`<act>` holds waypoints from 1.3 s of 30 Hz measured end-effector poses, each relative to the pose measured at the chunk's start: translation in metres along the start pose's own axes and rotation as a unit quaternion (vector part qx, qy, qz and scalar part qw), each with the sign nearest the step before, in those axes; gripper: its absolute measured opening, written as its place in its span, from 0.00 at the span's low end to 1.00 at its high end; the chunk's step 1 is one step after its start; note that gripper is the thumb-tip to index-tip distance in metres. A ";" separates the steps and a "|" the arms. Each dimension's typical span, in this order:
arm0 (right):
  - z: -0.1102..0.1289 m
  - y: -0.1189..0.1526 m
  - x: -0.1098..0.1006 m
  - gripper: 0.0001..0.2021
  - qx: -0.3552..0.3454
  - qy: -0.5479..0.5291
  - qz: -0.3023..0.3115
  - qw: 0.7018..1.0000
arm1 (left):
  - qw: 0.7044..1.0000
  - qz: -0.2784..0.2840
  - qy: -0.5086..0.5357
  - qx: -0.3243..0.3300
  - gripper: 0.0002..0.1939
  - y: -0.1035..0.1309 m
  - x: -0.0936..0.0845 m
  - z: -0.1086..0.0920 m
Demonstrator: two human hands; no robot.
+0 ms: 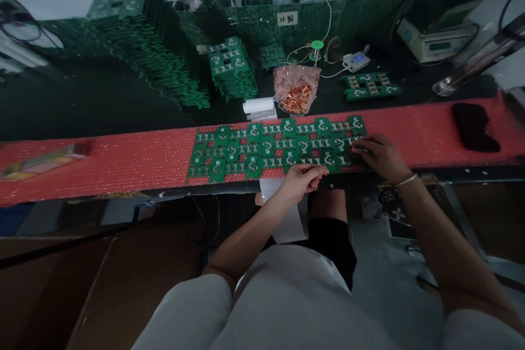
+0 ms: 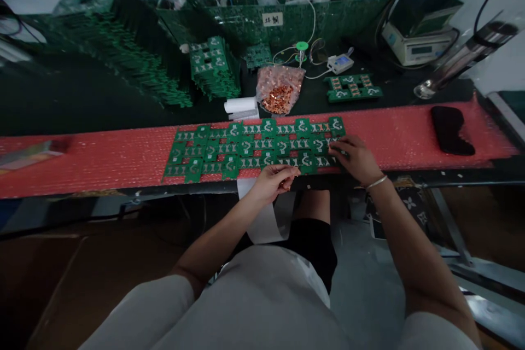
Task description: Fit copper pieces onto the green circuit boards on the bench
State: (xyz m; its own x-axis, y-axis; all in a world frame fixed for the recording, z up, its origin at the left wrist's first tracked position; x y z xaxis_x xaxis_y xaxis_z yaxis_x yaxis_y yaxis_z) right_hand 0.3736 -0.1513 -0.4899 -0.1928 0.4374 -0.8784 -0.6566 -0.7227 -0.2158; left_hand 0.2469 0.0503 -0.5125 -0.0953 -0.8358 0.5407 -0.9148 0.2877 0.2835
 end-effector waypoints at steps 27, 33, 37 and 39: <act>-0.027 -0.017 0.013 0.12 -0.066 0.047 0.044 0.996 | 1.000 -0.018 0.006 -0.012 0.19 0.000 -0.002 -0.002; -0.025 -0.016 0.012 0.12 -0.064 0.049 0.042 0.996 | 1.000 -0.010 0.011 -0.003 0.18 0.000 -0.002 -0.003; -0.027 -0.017 0.012 0.12 -0.070 0.052 0.066 0.994 | 1.000 -0.010 0.011 0.000 0.17 -0.001 -0.002 -0.002; -0.026 -0.018 0.009 0.13 -0.077 0.048 0.075 0.993 | 1.000 -0.018 0.008 0.002 0.18 -0.001 -0.002 -0.003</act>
State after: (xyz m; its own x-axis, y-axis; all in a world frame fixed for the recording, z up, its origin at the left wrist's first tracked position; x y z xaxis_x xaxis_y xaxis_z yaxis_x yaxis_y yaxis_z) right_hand 0.4027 -0.1479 -0.5052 -0.2046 0.2700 -0.9409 -0.5050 -0.8525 -0.1348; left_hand 0.2491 0.0533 -0.5113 -0.0552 -0.8384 0.5423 -0.9189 0.2551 0.3008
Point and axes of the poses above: each hand's wrist, its own y-axis away from the middle knuckle, its own x-axis out of the palm, z = x × y, the point moved 4 cm from there along -y, towards the middle knuckle, and after that the axes turned 14 degrees about z, right-handed, at the moved point
